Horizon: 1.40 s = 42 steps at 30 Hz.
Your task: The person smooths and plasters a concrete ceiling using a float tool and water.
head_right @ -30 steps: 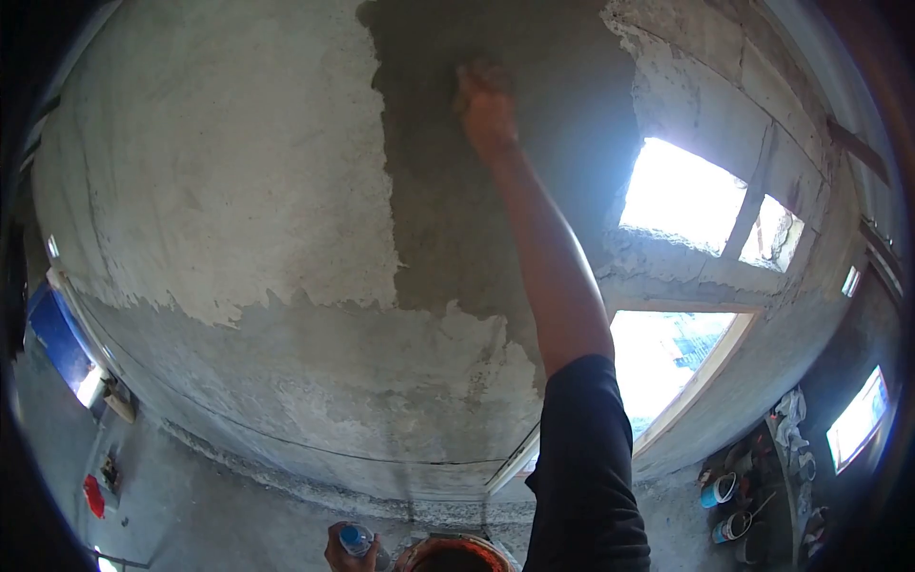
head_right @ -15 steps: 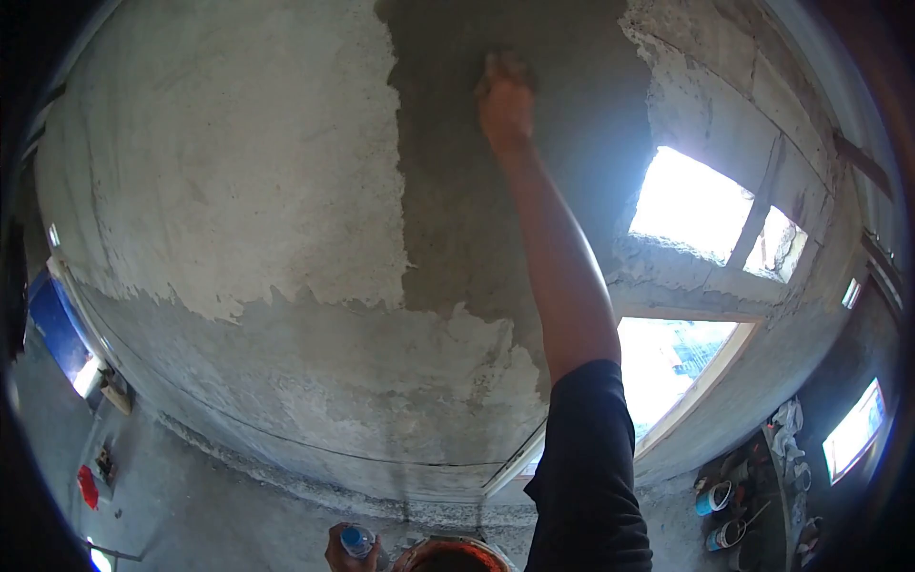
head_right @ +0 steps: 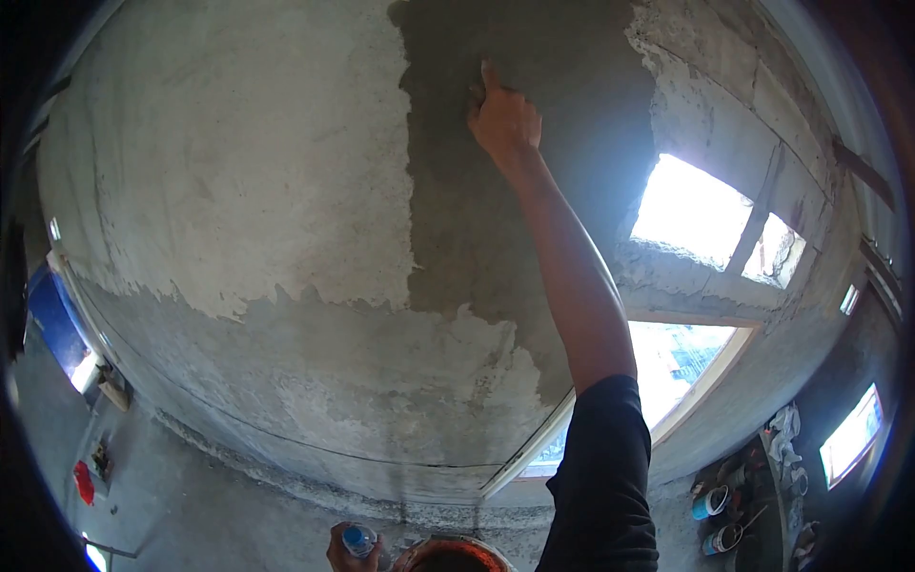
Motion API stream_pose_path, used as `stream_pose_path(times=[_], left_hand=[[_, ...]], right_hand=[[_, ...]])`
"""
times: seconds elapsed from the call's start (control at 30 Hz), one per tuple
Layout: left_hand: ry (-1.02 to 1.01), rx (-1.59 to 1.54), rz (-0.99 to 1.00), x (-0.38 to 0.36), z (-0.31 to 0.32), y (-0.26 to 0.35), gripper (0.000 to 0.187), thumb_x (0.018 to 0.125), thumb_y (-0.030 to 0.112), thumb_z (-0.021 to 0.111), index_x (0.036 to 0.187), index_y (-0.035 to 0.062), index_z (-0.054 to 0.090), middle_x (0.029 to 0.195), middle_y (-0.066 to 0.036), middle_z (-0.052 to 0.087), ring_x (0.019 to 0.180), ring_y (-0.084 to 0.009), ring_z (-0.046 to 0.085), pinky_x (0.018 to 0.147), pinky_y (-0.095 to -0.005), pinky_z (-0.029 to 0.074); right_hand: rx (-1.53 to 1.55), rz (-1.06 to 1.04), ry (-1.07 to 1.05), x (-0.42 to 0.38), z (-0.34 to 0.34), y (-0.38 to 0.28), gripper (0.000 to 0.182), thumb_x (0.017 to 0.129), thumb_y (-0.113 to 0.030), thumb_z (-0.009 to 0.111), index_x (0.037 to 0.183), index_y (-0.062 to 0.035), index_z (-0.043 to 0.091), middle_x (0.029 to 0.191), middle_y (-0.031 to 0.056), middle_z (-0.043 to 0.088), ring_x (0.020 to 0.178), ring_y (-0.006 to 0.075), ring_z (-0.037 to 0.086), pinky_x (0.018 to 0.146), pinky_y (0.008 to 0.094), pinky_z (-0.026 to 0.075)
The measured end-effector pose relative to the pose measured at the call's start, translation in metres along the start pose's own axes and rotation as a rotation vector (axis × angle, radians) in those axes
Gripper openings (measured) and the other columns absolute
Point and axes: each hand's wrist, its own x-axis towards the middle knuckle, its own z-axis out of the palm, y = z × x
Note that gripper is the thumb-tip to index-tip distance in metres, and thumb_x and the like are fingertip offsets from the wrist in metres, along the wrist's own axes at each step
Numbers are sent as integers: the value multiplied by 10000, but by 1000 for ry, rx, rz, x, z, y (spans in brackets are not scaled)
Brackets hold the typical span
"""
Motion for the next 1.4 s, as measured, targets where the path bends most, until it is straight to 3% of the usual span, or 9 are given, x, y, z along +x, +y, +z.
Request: stream_pose_path(times=[0.23, 0.5, 0.7, 0.77, 1.0, 1.1, 1.23, 1.33, 1.4], left_hand=[[-32, -11, -16, -5, 0, -33, 429, 722, 107, 788, 1083, 59, 563, 946, -122, 633, 837, -271, 603, 749, -362, 496], [-47, -10, -29, -1, -5, 0, 428, 716, 115, 789, 1078, 59, 567, 958, -131, 635, 849, -297, 608, 755, -384, 500], [-11, 175, 9, -7, 6, -60, 451, 697, 119, 804, 1076, 62, 568, 953, -132, 637, 841, -308, 610, 743, -393, 502], [-20, 90, -9, -4, -1, -17, 449, 697, 120, 805, 1074, 62, 568, 949, -132, 637, 837, -310, 610, 740, -393, 502], [-14, 15, -21, -5, -4, -31, 440, 704, 135, 800, 1065, 50, 565, 906, -137, 628, 795, -312, 601, 716, -387, 496], [18, 99, -4, -4, -5, -29, 429, 700, 111, 801, 1052, 49, 565, 867, -121, 619, 751, -289, 587, 691, -375, 495], [34, 123, 34, -3, 0, -53, 417, 699, 109, 801, 1039, 51, 566, 850, -112, 614, 731, -271, 581, 675, -365, 494], [19, -19, -10, 0, -2, -36, 410, 701, 116, 798, 1034, 51, 569, 863, -119, 616, 736, -268, 585, 677, -362, 495], [25, -205, -88, 0, -1, -38, 411, 704, 128, 794, 1041, 56, 570, 873, -128, 619, 751, -282, 594, 683, -367, 497]], right_hand=[[-78, -24, -46, -2, 11, -2, 493, 918, -362, 488, 1381, -214, 405, 869, 196, 665, 845, 374, 657, 739, 474, 536], [-74, 11, -82, -11, 12, -5, 506, 886, -320, 544, 1373, -257, 422, 923, 186, 669, 897, 375, 643, 798, 477, 522], [-62, -66, -62, -11, 16, 4, 457, 904, -318, 511, 1343, -208, 454, 893, 174, 672, 874, 351, 656, 760, 473, 531], [-46, -110, -33, -5, 24, 14, 441, 898, -316, 515, 1320, -191, 483, 885, 173, 675, 869, 351, 657, 763, 473, 530], [689, 406, 736, 34, -37, 55, 169, 816, -98, 609, 940, -3, 674, 797, 192, 674, 725, 316, 670, 697, 384, 538], [913, 198, 987, 42, -36, 51, 213, 759, -49, 667, 971, -42, 684, 842, 165, 680, 760, 283, 670, 737, 341, 540], [-108, -447, 204, 47, 10, 34, 356, 863, -102, 550, 1215, -46, 549, 1248, 103, 566, 1115, 278, 565, 952, 382, 465], [-332, -795, 326, 39, 32, 33, 433, 892, -107, 474, 1324, -79, 449, 1338, 95, 496, 1224, 263, 486, 1055, 365, 386], [-371, -767, 320, 38, 46, 39, 446, 898, -128, 465, 1340, -81, 433, 1368, 92, 465, 1266, 258, 438, 1081, 362, 353]])
